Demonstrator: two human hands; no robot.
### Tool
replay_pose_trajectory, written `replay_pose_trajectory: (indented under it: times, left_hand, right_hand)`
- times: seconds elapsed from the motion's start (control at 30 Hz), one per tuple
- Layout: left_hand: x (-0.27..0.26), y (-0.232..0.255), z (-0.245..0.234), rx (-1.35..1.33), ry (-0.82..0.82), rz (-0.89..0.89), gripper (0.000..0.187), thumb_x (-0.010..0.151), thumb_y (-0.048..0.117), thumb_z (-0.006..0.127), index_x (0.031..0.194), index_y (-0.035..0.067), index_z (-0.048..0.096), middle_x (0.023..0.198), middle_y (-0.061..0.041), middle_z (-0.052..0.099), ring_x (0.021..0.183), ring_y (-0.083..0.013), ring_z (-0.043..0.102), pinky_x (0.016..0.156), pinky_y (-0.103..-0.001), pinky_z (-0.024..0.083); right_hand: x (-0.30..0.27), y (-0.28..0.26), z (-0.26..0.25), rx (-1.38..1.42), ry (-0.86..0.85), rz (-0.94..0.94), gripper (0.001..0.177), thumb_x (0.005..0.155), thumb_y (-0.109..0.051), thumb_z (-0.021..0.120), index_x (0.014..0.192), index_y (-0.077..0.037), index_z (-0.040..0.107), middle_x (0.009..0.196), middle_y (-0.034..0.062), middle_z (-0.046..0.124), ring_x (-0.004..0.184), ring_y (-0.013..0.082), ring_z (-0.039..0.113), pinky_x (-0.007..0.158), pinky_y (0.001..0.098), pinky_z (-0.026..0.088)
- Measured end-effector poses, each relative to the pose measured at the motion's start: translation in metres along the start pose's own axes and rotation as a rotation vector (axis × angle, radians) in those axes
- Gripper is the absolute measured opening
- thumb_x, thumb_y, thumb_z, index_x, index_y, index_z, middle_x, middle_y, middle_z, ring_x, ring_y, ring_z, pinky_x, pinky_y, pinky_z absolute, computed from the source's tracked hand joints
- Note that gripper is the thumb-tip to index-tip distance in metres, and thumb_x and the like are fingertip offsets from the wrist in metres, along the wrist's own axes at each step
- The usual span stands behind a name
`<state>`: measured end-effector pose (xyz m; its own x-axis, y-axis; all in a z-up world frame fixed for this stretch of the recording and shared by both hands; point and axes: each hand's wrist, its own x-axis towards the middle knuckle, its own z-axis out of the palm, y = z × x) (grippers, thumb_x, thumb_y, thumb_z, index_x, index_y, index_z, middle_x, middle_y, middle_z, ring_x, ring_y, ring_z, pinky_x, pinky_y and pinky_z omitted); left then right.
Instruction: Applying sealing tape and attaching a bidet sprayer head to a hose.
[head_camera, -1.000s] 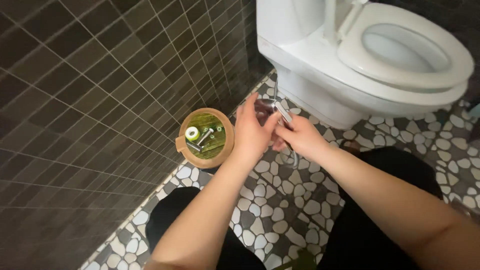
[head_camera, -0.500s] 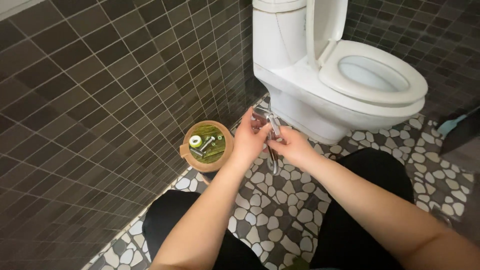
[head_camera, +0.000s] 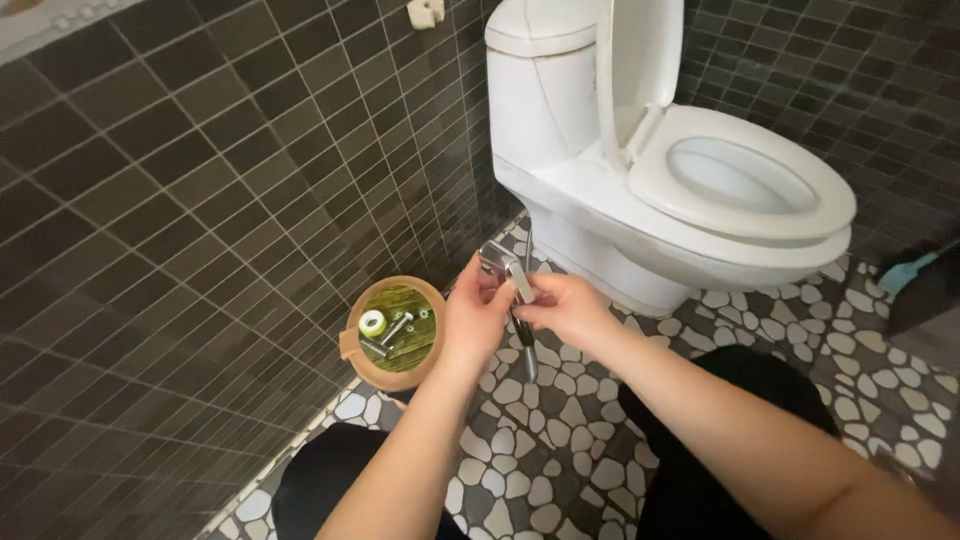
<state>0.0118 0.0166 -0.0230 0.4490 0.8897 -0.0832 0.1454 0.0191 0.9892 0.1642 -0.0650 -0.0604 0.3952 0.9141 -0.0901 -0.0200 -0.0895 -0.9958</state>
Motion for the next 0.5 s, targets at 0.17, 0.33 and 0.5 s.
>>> replay_pose_trajectory:
  times: [0.17,0.33,0.5]
  left_hand:
    - [0.000,0.001,0.007,-0.062,-0.021,-0.018,0.081,0.097,0.013,0.078,0.165,-0.005,0.039,0.122,-0.022,0.079,0.108,-0.0264,0.079,0.083,-0.036,0.068]
    - [0.000,-0.002,0.004,-0.079,-0.019,0.007,0.076,0.098,0.012,0.076,0.163,-0.005,0.041,0.118,-0.021,0.080,0.102,-0.0247,0.079,0.079,-0.033,0.067]
    - [0.001,-0.024,-0.002,-0.095,-0.076,0.088,0.082,0.098,0.000,0.071,0.167,-0.008,0.028,0.123,-0.026,0.077,0.110,-0.0308,0.077,0.084,-0.038,0.066]
  right_hand:
    - [-0.001,0.000,0.005,0.018,0.019,0.017,0.067,0.082,0.005,0.090,0.145,-0.003,0.068,0.106,0.0131,0.078,0.083,0.0181,0.075,0.066,0.0337,0.072]
    - [-0.004,-0.012,0.010,-0.014,0.070,-0.009,0.076,0.080,0.006,0.090,0.151,-0.001,0.062,0.105,0.0148,0.072,0.086,0.0203,0.074,0.065,0.0333,0.073]
    - [0.003,0.014,0.010,-0.113,0.059,-0.008,0.074,0.079,-0.001,0.094,0.147,-0.015,0.070,0.109,0.0061,0.083,0.092,0.0178,0.080,0.070,0.0315,0.073]
